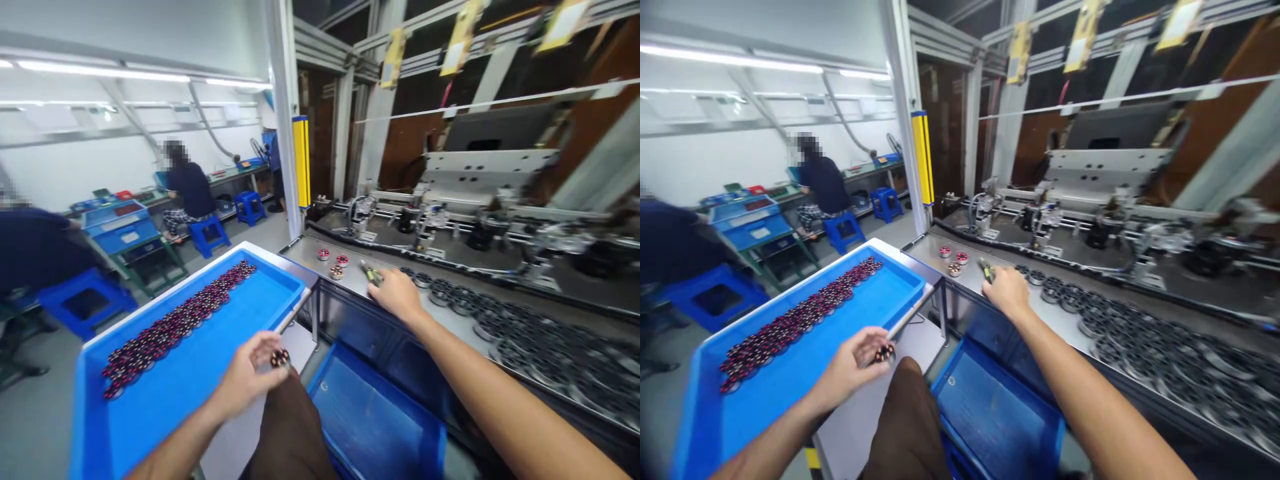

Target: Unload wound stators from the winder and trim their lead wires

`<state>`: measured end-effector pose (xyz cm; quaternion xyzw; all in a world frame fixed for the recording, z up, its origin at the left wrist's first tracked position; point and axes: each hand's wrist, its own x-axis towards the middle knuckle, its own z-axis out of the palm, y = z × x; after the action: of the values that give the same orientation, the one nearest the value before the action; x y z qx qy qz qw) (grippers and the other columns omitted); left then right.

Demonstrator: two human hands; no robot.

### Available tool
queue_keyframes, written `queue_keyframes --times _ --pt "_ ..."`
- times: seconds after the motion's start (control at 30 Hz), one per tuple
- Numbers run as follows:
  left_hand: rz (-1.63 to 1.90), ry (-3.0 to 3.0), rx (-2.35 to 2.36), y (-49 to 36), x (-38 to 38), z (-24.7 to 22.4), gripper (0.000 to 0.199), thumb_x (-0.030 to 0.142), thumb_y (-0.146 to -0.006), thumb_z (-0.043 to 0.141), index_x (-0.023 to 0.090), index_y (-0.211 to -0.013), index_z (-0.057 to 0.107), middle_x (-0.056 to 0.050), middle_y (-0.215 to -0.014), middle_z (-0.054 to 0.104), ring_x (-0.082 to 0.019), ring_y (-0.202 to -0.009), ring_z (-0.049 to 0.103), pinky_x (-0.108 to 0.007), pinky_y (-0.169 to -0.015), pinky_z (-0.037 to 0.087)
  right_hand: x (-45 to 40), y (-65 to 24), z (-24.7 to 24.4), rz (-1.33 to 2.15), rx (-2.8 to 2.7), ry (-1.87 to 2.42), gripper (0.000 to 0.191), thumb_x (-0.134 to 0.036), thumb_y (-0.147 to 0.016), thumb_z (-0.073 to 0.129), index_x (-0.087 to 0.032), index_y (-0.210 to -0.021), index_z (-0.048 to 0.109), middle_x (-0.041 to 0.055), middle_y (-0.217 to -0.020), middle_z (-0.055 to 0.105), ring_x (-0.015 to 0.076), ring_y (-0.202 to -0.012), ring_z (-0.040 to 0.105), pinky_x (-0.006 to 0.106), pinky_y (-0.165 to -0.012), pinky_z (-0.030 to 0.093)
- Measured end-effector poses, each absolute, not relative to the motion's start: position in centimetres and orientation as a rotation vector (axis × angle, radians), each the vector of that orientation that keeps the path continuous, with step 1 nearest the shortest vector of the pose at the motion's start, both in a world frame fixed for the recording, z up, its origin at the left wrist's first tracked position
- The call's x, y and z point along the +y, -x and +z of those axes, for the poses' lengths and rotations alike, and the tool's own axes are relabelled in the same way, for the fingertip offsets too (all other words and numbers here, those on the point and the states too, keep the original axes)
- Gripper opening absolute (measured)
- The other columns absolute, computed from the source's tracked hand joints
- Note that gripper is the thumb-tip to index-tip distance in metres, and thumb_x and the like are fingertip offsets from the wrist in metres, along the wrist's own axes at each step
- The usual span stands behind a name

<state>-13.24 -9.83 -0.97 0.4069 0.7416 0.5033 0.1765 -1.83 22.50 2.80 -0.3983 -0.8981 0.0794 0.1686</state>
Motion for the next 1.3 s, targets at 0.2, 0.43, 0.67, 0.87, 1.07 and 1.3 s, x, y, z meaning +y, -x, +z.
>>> queue_keyframes --times 0.2,0.43,0.67,0.87,1.07,1.3 --pt "1.163 -1.071 2.714 26.2 -9.2 -3.0 0.027 0.031 -0.083 0.068 0.015 -0.105 0.064 -0.007 -0.108 0.067 -0.025 -0.107 0.062 -0.051 -0.098 0.047 23.2 2.3 1.4 0.098 -2.578 1.071 0.034 -0.029 -0.084 0.05 -0.008 -0.099 0.072 0.021 -0.103 0.071 0.0316 -0.099 0.064 0.037 -0.085 0.046" --pt "1.013 -0.869 3.048 31.9 -6.4 -6.9 0.031 0.034 -0.09 0.061 0.016 -0.115 0.061 -0.01 -0.124 0.061 -0.026 -0.113 0.058 -0.051 -0.097 0.047 23.4 2.1 1.1 0.079 -2.563 1.029 0.034 -0.031 -0.088 0.05 -0.011 -0.105 0.071 0.0159 -0.11 0.071 0.0286 -0.104 0.064 0.035 -0.09 0.046" --pt "1.16 -0.791 3.124 32.2 -5.0 -5.8 0.037 0.036 -0.09 0.06 0.017 -0.122 0.056 -0.011 -0.132 0.054 -0.029 -0.121 0.051 -0.055 -0.102 0.04 23.2 2.1 1.1 0.069 -2.574 1.064 0.033 -0.029 -0.089 0.05 -0.011 -0.108 0.069 0.0155 -0.113 0.07 0.0277 -0.107 0.062 0.034 -0.091 0.044" --pt "1.336 -1.32 2.641 28.6 3.8 -2.0 0.027 0.035 -0.09 0.061 0.016 -0.109 0.063 -0.008 -0.118 0.063 -0.025 -0.111 0.059 -0.05 -0.097 0.046 23.1 2.3 1.3 0.069 -2.597 1.121 0.03 -0.029 -0.093 0.051 -0.01 -0.11 0.066 0.0151 -0.115 0.068 0.0258 -0.112 0.059 0.036 -0.095 0.043" --pt "1.373 -1.497 2.138 23.2 11.3 -0.4 0.024 0.033 -0.09 0.062 0.014 -0.104 0.064 -0.006 -0.102 0.069 -0.02 -0.093 0.067 -0.042 -0.084 0.055 22.9 2.1 1.6 0.125 -2.577 1.146 0.027 -0.036 -0.095 0.057 -0.014 -0.107 0.064 0.0086 -0.114 0.065 0.0223 -0.108 0.061 0.045 -0.096 0.047" --pt "1.294 -1.582 1.934 20.9 14.3 1.4 0.019 0.027 -0.088 0.066 0.013 -0.099 0.064 -0.004 -0.091 0.071 -0.018 -0.083 0.07 -0.039 -0.08 0.058 22.3 1.6 1.9 0.287 -2.298 1.104 0.026 -0.035 -0.092 0.062 -0.012 -0.105 0.065 0.0085 -0.11 0.066 0.022 -0.103 0.063 0.045 -0.092 0.051"
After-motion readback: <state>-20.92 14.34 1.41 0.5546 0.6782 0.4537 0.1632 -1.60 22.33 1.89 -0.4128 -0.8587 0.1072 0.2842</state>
